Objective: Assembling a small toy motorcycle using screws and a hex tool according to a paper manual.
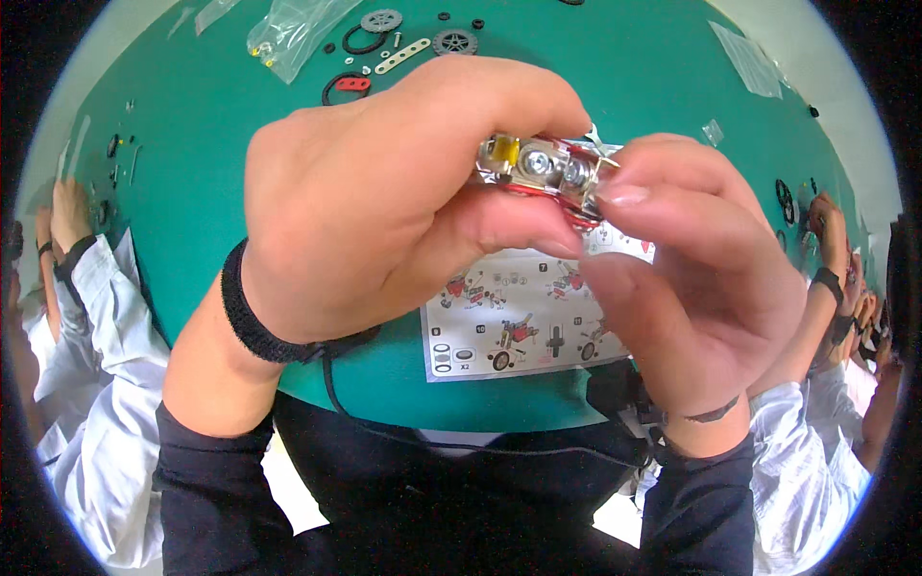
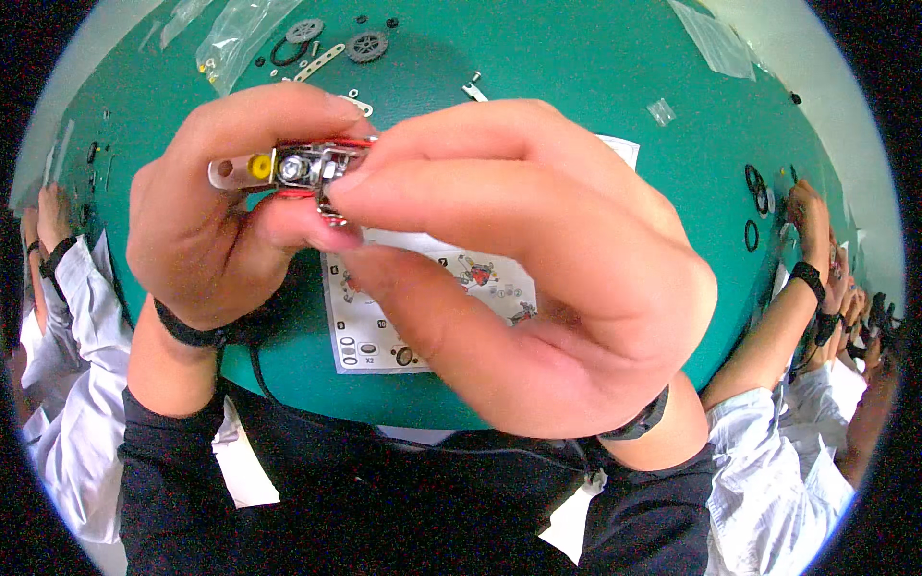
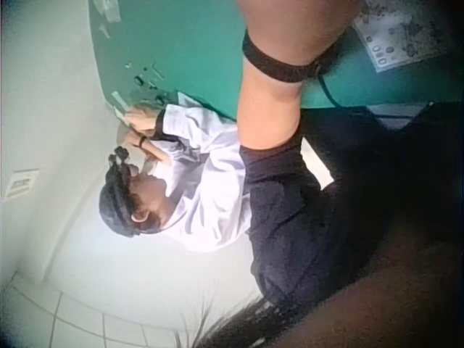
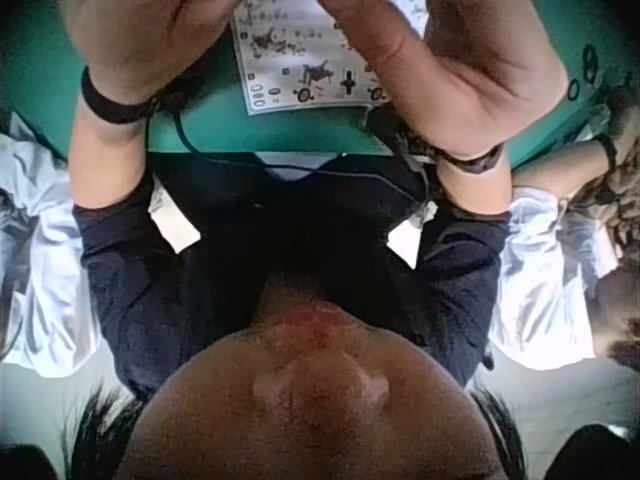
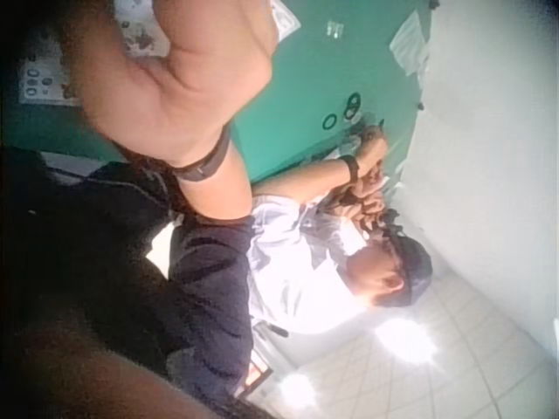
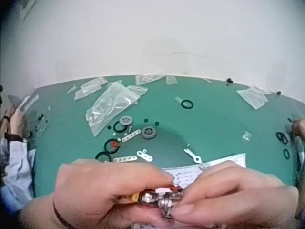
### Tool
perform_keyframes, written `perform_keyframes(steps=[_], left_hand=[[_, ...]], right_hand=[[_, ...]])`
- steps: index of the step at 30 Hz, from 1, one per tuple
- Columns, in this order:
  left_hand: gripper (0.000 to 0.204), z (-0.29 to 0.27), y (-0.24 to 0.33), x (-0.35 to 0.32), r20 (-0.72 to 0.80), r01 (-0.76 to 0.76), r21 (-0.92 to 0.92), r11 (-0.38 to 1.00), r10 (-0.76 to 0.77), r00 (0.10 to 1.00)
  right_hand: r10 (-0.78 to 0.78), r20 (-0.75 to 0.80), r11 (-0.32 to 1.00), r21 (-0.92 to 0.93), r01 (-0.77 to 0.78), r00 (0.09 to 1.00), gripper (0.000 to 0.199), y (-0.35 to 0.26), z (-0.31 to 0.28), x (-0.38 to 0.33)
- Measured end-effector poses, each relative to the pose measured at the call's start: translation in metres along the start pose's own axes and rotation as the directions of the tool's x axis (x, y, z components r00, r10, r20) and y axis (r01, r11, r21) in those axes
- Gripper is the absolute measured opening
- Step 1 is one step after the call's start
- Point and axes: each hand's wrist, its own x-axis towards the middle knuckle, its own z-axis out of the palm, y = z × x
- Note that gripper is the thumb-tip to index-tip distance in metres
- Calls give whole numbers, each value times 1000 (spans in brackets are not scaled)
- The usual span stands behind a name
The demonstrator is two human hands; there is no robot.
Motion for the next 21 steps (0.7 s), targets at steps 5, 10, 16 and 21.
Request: perform_keyframes(steps=[5, 10, 16, 21], left_hand=[[53, -2, -1, 1, 31, -31, -13, 999, 31, 999], [55, 0, -2, -2, 43, -31, -74, 997, 34, 998], [56, 0, -2, 1, 51, -50, -71, 996, 54, 997], [55, 0, 0, 4, 61, -39, -54, 998, 43, 997]], right_hand=[[21, 48, 999, -43, -19, 999, 32, -1, -7, 4], [-126, -24, 986, -115, 123, 992, 22, 5, 0, 3], [-162, -24, 969, -192, 154, 987, 21, 3, -2, 5], [-110, -27, 980, -169, 104, 994, 20, 3, -4, 4]])
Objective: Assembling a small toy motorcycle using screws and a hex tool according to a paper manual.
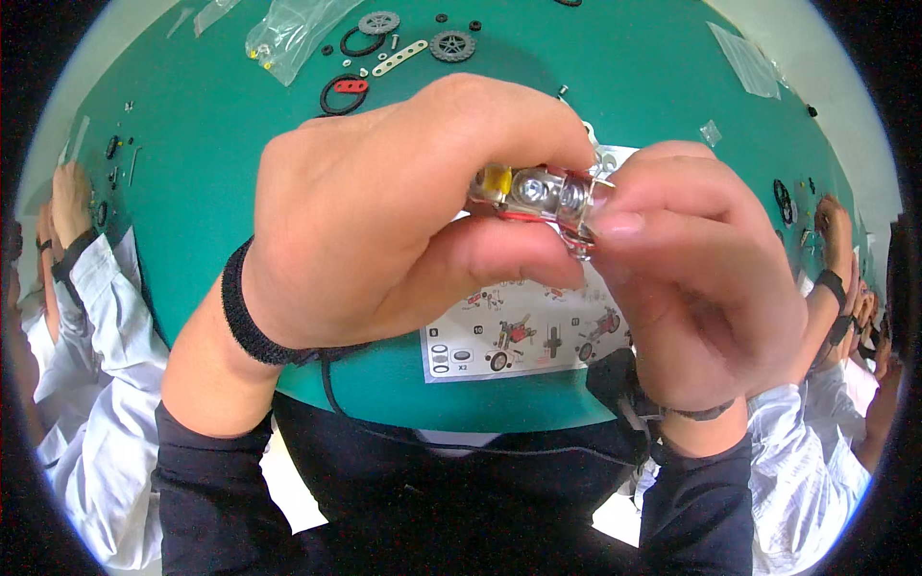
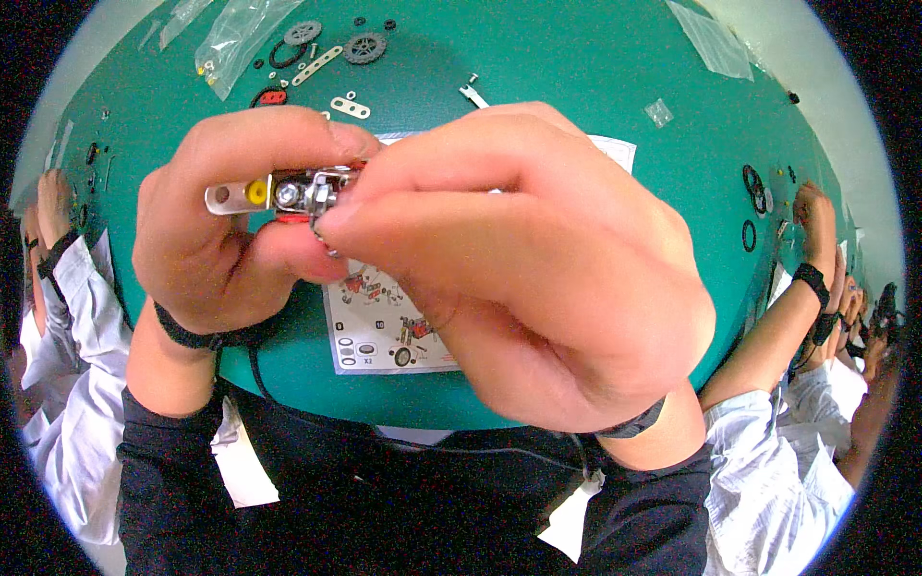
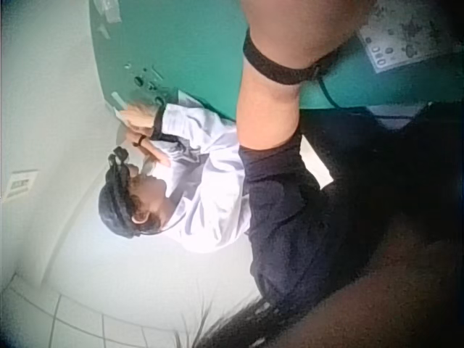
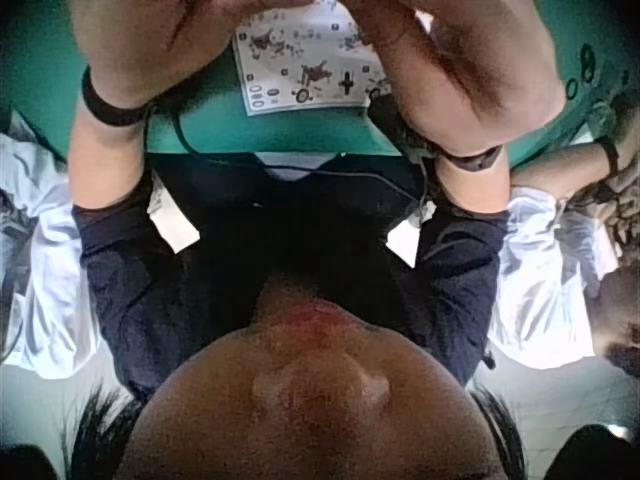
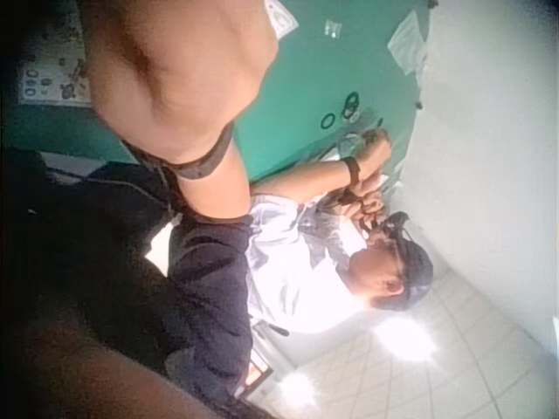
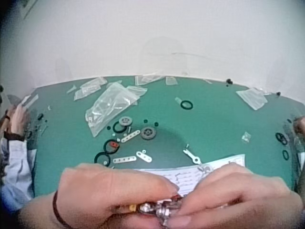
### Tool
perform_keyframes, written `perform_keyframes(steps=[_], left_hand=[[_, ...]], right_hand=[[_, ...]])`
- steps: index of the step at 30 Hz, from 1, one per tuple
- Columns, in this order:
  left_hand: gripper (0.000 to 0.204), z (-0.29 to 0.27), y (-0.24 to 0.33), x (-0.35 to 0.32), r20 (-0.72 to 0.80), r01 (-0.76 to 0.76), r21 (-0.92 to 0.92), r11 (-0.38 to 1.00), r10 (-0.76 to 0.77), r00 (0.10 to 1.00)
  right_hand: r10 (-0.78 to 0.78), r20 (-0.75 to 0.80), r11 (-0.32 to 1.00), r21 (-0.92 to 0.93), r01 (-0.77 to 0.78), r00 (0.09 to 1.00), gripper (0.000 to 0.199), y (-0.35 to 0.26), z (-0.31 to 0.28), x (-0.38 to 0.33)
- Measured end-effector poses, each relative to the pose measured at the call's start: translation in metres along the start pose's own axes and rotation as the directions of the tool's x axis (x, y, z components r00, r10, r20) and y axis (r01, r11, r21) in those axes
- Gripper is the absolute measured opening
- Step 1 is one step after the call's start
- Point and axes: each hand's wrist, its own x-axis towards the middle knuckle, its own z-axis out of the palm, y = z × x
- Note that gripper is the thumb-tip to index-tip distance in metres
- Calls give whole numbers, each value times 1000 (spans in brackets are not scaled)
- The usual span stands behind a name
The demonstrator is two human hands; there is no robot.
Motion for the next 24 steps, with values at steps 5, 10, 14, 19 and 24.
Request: perform_keyframes(steps=[5, 10, 14, 19, 24], left_hand=[[51, 1, -6, 0, -21, 0, -52, 999, -2, 1000], [48, 5, -5, -2, -18, 12, -55, 998, -13, 1000], [46, 6, -6, -2, -36, -28, -44, 999, 26, 999], [39, 6, -8, -4, -20, -36, -150, 988, 34, 999], [29, 12, -10, -7, -100, -73, -244, 967, 50, 994]], right_hand=[[89, 3, 992, 88, -89, 996, 18, -3, 0, 3], [123, 17, 986, 115, -124, 992, 19, -3, -1, 1], [65, 14, 995, 72, -66, 998, 18, 0, -1, 1], [-30, 2, 999, 36, 30, 1000, 19, 2, -2, 3], [63, 11, 998, -11, -63, 998, 21, -6, 0, 6]])
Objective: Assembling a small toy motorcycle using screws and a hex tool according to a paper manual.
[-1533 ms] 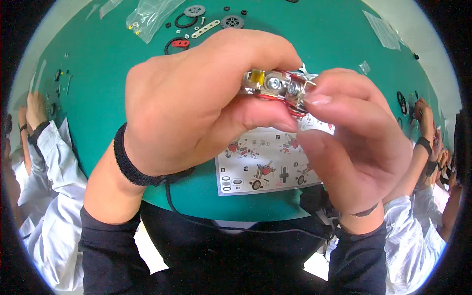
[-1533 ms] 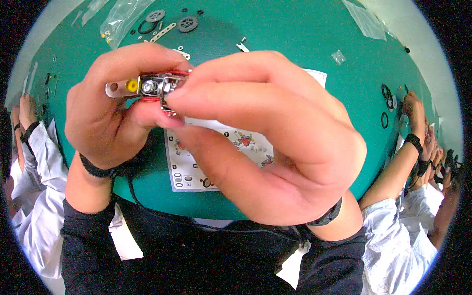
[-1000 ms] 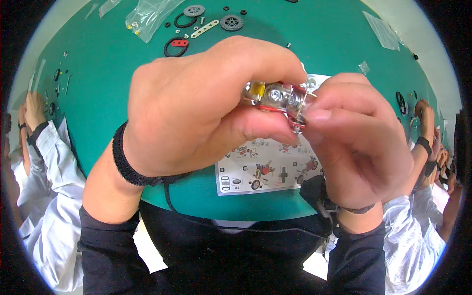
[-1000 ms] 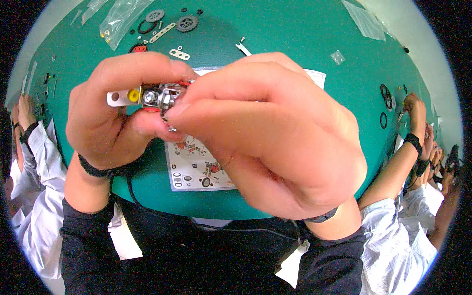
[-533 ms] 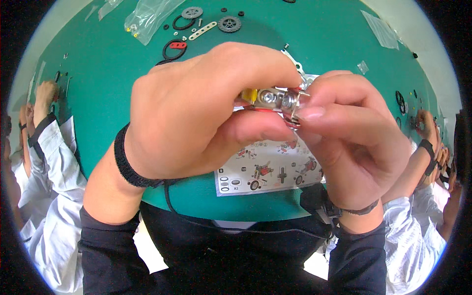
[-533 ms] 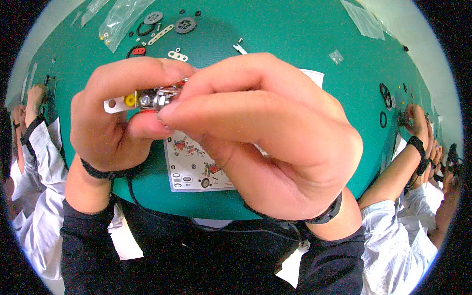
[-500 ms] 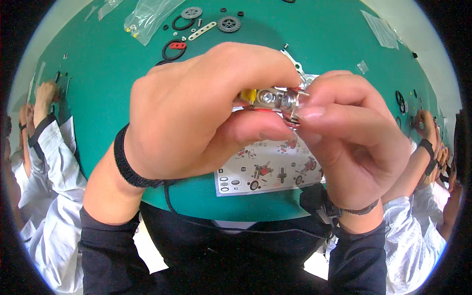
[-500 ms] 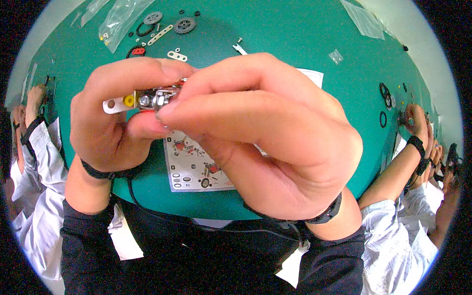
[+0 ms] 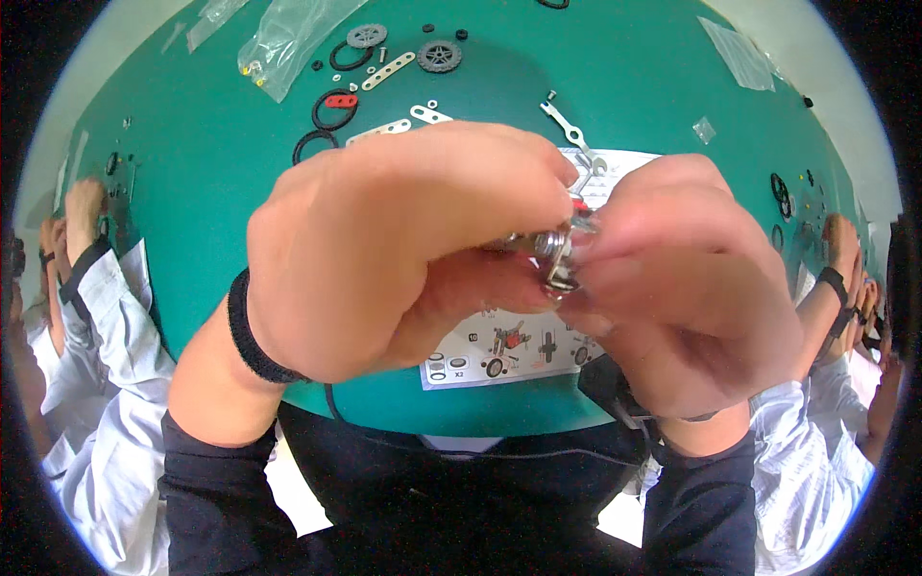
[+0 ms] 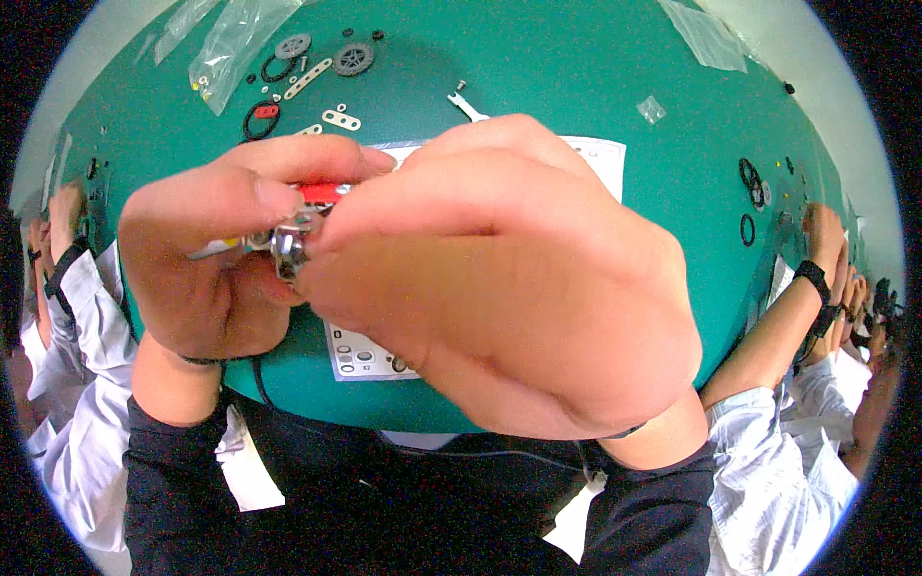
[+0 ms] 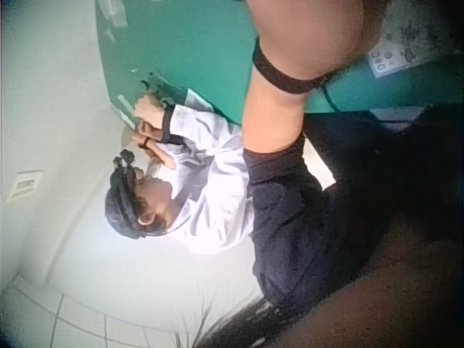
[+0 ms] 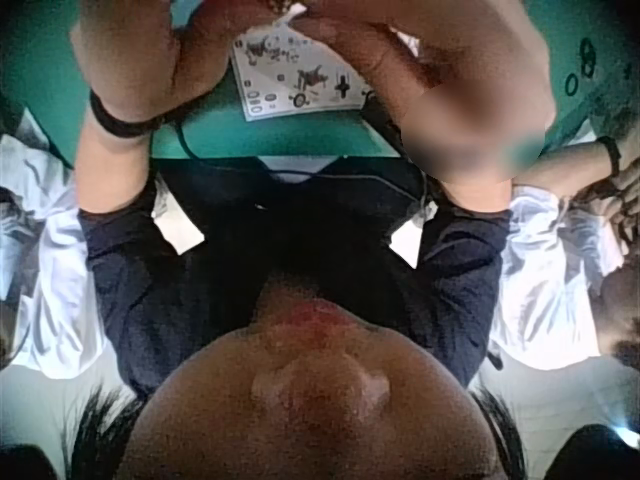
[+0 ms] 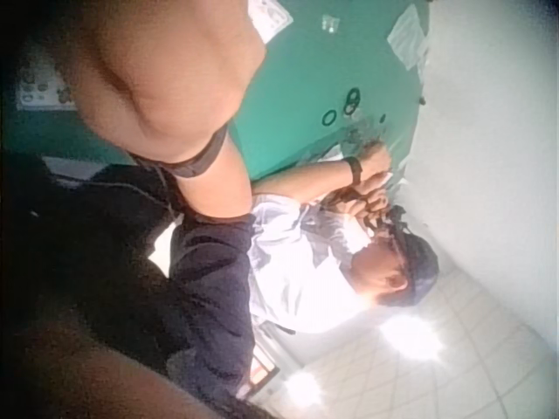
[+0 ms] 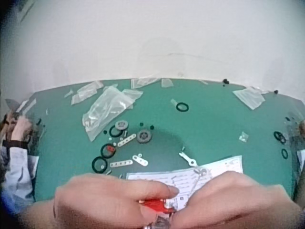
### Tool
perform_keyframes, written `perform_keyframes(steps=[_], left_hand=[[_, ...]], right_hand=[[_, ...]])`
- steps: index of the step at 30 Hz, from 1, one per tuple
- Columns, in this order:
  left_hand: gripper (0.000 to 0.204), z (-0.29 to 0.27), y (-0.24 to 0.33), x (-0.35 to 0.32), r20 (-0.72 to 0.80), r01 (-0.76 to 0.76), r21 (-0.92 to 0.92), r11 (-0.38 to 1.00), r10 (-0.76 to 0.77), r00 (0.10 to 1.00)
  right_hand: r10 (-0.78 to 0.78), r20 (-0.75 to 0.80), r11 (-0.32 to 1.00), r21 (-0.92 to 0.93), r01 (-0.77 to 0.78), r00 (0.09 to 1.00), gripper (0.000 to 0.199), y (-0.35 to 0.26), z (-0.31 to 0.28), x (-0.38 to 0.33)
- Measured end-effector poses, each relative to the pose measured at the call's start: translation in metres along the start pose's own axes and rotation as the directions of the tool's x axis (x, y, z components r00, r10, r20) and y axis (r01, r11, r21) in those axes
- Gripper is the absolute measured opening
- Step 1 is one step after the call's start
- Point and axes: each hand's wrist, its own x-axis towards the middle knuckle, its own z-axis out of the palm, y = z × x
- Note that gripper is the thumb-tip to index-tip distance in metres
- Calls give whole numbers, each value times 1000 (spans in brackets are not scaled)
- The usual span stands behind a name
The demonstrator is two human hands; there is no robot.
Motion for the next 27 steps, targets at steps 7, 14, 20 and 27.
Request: perform_keyframes(steps=[7, 14, 20, 27], left_hand=[[29, -19, 4, -10, 34, 89, -183, 979, -84, 996], [33, -25, 12, -3, 144, 133, -10, 991, -130, 981], [33, -28, 10, -7, 109, 115, 41, 993, -119, 987], [33, -24, 10, -7, 95, 98, 96, 991, -107, 990]], right_hand=[[-138, 38, 990, -11, 138, 990, 17, 2, 10, 10], [-152, 43, 986, -62, 155, 987, 16, 1, 9, 7], [-119, 28, 989, -83, 121, 993, 16, 1, 10, 10], [-174, 73, 980, 110, 166, 982, 16, 18, 3, 10]])
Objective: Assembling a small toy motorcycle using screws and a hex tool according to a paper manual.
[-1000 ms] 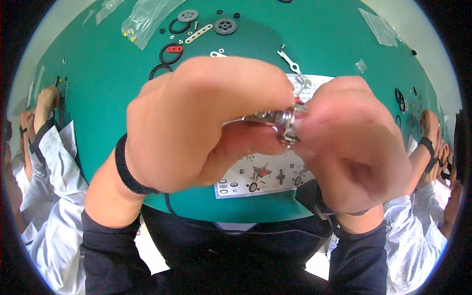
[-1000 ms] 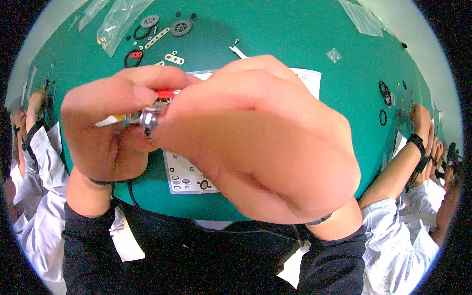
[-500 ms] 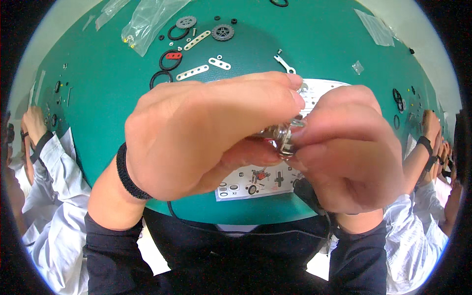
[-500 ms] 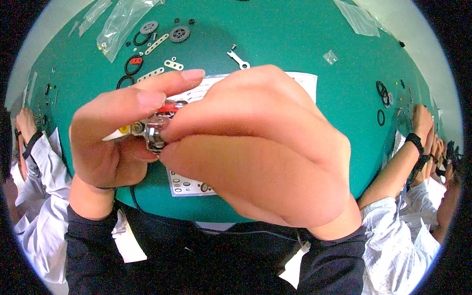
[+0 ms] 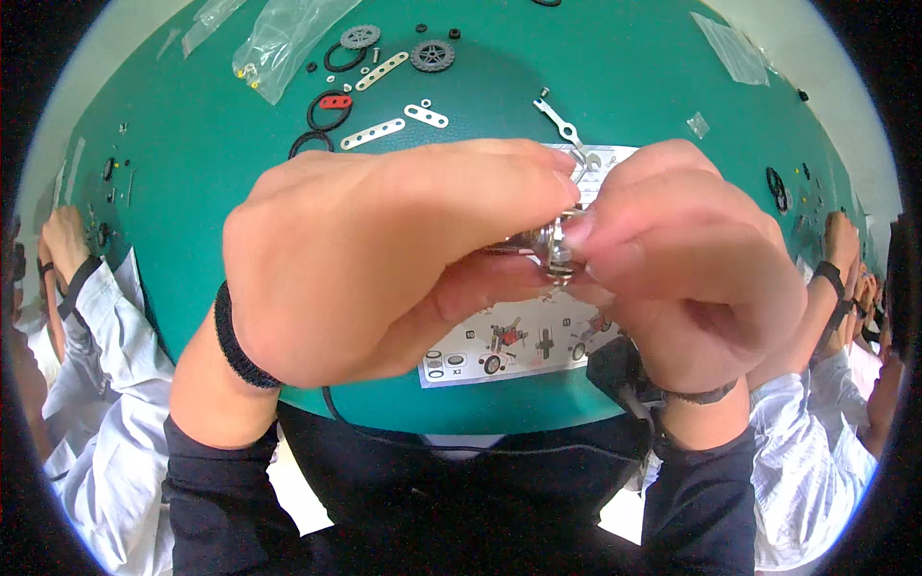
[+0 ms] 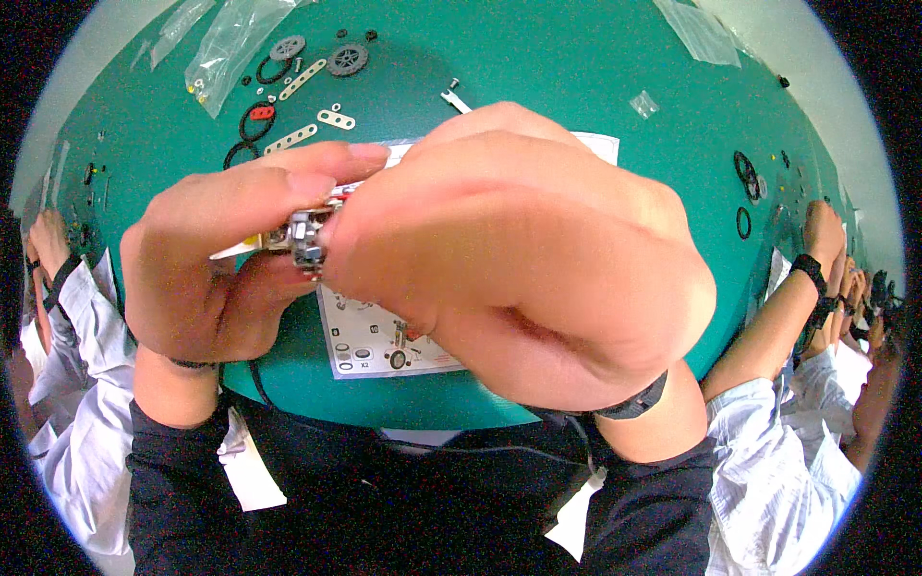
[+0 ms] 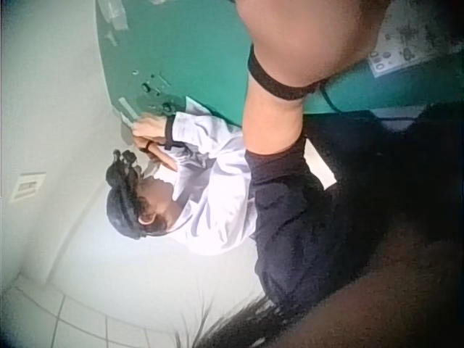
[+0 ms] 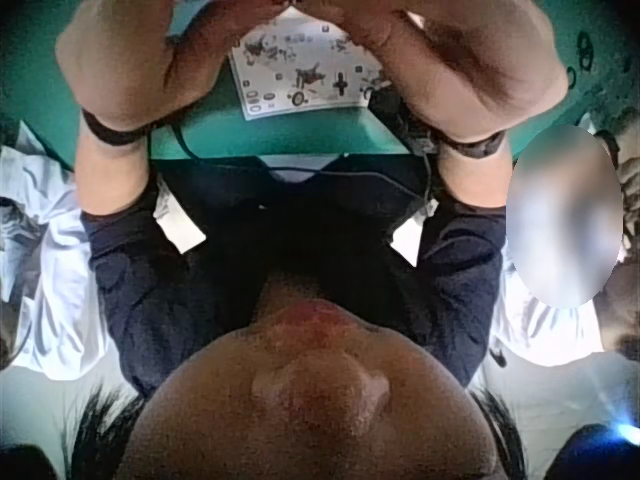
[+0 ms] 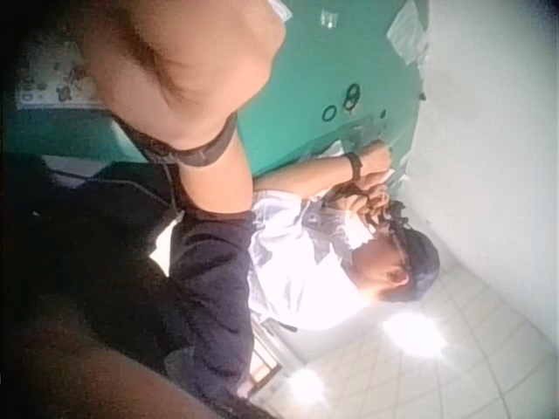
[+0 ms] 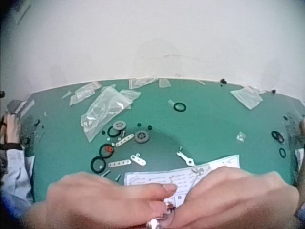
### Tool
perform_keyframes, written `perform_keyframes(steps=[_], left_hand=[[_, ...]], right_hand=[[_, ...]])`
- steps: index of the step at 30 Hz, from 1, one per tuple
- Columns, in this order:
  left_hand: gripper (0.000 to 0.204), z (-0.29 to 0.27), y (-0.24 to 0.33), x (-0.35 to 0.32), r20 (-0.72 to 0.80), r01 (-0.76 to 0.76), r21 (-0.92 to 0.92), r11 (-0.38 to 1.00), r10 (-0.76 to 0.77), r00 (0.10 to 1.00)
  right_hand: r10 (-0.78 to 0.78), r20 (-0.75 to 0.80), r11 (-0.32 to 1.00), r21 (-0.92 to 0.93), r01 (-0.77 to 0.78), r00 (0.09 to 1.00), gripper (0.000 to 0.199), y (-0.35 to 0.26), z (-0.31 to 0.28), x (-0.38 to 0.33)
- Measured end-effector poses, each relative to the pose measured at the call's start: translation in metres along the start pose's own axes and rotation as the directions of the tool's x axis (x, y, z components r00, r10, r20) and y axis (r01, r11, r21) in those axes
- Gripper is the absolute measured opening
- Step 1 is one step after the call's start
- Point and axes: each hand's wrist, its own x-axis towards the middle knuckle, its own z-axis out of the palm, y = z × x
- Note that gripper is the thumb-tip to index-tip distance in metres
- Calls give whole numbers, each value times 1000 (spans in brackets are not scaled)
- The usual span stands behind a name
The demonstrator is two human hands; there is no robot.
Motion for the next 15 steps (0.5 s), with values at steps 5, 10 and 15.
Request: perform_keyframes(steps=[5, 10, 15], left_hand=[[37, -4, 10, 2, 49, 114, 30, 993, -115, 992], [39, -1, 3, 0, 2, 73, -38, 997, -73, 997], [38, 0, -2, 1, 6, -20, -15, 1000, 20, 1000]], right_hand=[[-16, 24, 1000, 14, 16, 1000, 17, 1, -1, 2], [-80, 8, 997, -23, 80, 997, 20, 0, 1, 4], [-45, -29, 998, -37, 44, 999, 21, -3, 3, 3]])
